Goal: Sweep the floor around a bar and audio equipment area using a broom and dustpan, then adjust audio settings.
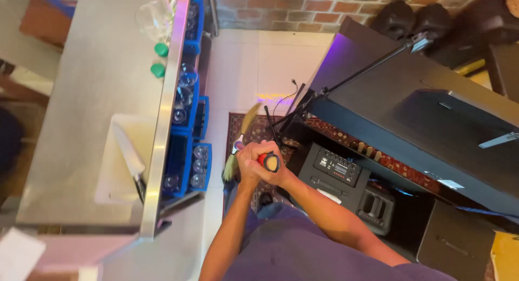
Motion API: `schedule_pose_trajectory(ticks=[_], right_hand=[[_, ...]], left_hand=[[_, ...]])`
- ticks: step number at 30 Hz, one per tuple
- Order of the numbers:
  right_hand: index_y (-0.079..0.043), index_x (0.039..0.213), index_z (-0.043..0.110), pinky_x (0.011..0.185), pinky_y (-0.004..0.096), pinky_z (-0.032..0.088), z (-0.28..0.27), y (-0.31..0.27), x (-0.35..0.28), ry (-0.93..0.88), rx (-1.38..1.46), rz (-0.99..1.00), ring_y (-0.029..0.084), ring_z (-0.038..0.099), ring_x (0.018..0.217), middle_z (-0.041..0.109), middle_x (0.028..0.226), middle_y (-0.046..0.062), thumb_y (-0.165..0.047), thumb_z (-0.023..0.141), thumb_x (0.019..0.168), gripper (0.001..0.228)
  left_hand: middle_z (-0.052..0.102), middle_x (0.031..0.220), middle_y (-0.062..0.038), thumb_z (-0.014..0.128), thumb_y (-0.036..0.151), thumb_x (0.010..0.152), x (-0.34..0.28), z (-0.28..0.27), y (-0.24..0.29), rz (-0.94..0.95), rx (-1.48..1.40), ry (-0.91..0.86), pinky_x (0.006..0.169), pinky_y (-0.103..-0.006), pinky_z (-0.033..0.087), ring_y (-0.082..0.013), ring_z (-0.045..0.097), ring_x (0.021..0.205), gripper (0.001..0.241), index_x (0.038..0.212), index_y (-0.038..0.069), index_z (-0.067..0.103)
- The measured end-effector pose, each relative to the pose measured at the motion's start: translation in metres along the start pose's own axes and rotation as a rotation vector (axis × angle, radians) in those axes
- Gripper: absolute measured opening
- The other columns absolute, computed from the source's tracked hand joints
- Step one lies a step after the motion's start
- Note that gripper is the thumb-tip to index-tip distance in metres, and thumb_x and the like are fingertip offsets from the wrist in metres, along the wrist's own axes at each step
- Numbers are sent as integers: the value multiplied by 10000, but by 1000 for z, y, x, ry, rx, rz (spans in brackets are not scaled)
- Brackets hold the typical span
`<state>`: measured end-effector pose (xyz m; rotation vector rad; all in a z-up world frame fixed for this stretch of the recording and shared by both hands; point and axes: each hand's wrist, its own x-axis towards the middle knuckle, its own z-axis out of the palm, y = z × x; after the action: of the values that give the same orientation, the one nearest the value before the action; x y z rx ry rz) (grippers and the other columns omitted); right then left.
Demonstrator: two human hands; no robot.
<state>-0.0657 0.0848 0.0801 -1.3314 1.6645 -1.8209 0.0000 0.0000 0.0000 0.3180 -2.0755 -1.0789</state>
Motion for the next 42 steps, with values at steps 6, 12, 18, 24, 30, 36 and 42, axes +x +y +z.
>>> schedule_pose_trajectory(ticks=[6,12,18,24,30,36,42], right_hand=[[-74,617,441,572,321,348,-13,61,70,110,19,79,168,468,536,455,591,42,-97,734,793,342],[-78,627,476,614,326,369,-11,70,154,221,-73,35,180,496,583,522,616,44,-67,721,798,300],[-72,645,476,649,342,373,-31,121,199,319,-157,3,187,488,611,487,626,46,-62,734,797,300],[-65,667,499,667,332,418,-74,163,265,397,-93,54,193,523,663,541,662,56,-45,699,826,257],[-30,782,488,704,315,460,-135,221,321,618,-8,107,200,537,723,547,753,62,3,684,824,203],[-26,718,495,702,354,422,-216,236,379,624,-180,-33,216,552,664,572,696,68,22,694,818,228],[-54,670,473,644,320,404,-281,263,413,675,-189,106,172,512,630,532,659,44,44,701,809,284]], left_hand=[[613,741,-129,731,144,784,89,7,-44,90,-114,-64,570,-394,489,-309,633,658,175,809,32,598],[627,762,-129,700,93,840,154,18,-105,119,-152,-89,604,-406,485,-314,642,694,128,804,34,593],[597,727,-152,686,97,785,220,38,-140,66,-231,-199,594,-402,471,-337,609,667,167,753,16,544],[599,735,-161,662,126,828,295,86,-185,-5,-360,-272,617,-374,474,-320,605,668,161,775,12,562],[590,708,-125,695,154,805,362,168,-231,94,-308,-419,614,-383,471,-289,609,661,169,781,53,562],[590,658,-96,712,141,772,456,225,-216,222,-360,-443,569,-386,477,-270,614,609,62,792,109,663],[603,623,-55,739,176,680,547,273,-181,299,-239,-691,524,-373,437,-250,593,559,69,709,180,677]])
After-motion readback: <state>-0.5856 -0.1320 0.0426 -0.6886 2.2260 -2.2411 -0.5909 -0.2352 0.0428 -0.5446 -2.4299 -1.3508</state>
